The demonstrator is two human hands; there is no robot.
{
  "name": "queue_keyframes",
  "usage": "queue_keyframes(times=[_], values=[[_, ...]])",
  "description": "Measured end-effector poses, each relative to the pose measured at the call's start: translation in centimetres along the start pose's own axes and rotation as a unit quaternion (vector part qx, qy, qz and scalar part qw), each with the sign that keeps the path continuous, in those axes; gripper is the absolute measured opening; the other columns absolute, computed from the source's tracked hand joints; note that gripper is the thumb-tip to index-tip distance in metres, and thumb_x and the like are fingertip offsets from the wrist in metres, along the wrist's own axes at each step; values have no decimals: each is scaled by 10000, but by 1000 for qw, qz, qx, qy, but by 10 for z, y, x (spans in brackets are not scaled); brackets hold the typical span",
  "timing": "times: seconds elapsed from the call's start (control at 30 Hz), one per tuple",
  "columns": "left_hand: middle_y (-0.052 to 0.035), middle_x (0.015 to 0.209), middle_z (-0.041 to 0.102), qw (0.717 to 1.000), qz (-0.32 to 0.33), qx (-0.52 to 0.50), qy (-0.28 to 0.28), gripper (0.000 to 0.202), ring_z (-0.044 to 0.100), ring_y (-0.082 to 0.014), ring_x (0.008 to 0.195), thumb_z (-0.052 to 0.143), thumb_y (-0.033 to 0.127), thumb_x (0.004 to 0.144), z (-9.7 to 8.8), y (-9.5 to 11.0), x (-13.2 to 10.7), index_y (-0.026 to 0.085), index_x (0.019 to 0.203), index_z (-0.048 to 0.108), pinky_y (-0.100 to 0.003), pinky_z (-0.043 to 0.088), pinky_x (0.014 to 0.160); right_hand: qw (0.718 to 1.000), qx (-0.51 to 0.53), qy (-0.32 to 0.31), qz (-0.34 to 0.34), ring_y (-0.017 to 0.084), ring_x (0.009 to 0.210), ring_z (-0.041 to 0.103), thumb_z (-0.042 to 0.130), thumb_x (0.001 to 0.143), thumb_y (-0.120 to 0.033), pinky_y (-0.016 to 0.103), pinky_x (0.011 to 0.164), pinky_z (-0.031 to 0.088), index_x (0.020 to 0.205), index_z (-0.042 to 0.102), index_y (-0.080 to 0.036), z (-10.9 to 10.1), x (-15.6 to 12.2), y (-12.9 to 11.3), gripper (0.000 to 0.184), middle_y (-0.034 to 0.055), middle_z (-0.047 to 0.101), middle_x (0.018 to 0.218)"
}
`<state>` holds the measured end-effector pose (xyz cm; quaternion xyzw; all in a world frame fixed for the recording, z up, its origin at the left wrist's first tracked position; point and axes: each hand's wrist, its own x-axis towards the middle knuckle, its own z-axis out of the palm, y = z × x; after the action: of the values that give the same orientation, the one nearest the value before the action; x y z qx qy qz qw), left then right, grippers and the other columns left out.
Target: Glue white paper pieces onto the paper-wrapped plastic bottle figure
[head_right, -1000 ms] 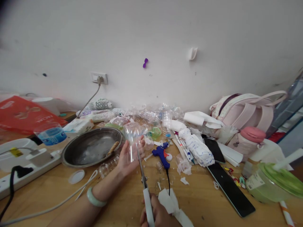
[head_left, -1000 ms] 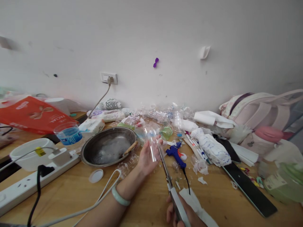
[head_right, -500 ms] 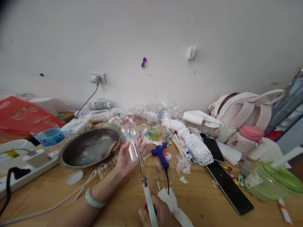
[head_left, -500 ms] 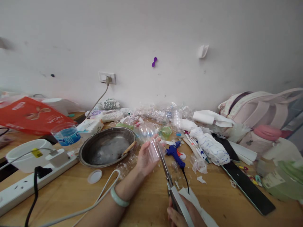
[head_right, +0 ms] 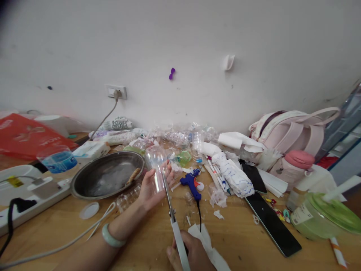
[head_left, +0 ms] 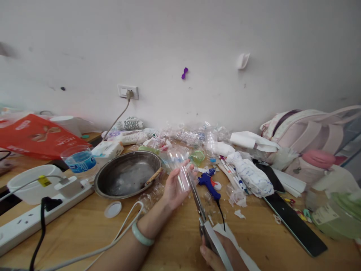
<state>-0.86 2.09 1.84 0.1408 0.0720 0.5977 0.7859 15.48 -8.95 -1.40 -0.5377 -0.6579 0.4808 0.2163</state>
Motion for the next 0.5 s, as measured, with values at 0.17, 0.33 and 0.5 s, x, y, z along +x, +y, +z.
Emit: queue_keyframes(times=[0.17, 0.33, 0.5], values=[[-24, 859, 684, 1000, -2, 2, -3, 498, 654, -182, 754, 693, 244, 633, -1, 0, 1, 160, 1104, 554, -304, 515, 675, 1000, -23, 9, -3, 117, 574, 374, 458, 730, -596, 234, 534, 297, 673, 451, -188, -3, -2, -9, 411, -29, 381, 584], [-18, 829, 680, 1000, -2, 6, -5, 521, 650, -171, 724, 707, 244, 617, 0, 0, -1, 149, 1104, 548, -284, 513, 643, 999, -42, 11, -1, 114, 569, 352, 454, 738, -573, 234, 535, 291, 658, 418, -195, -3, -2, -11, 388, -35, 354, 581], [-12, 829, 677, 1000, -1, 4, 3, 503, 647, -172, 728, 706, 243, 613, 2, 0, -1, 159, 1086, 555, -285, 510, 649, 1000, -26, 9, -7, 107, 562, 325, 445, 743, -605, 227, 529, 284, 642, 368, -200, -1, -1, -10, 424, -44, 322, 576]])
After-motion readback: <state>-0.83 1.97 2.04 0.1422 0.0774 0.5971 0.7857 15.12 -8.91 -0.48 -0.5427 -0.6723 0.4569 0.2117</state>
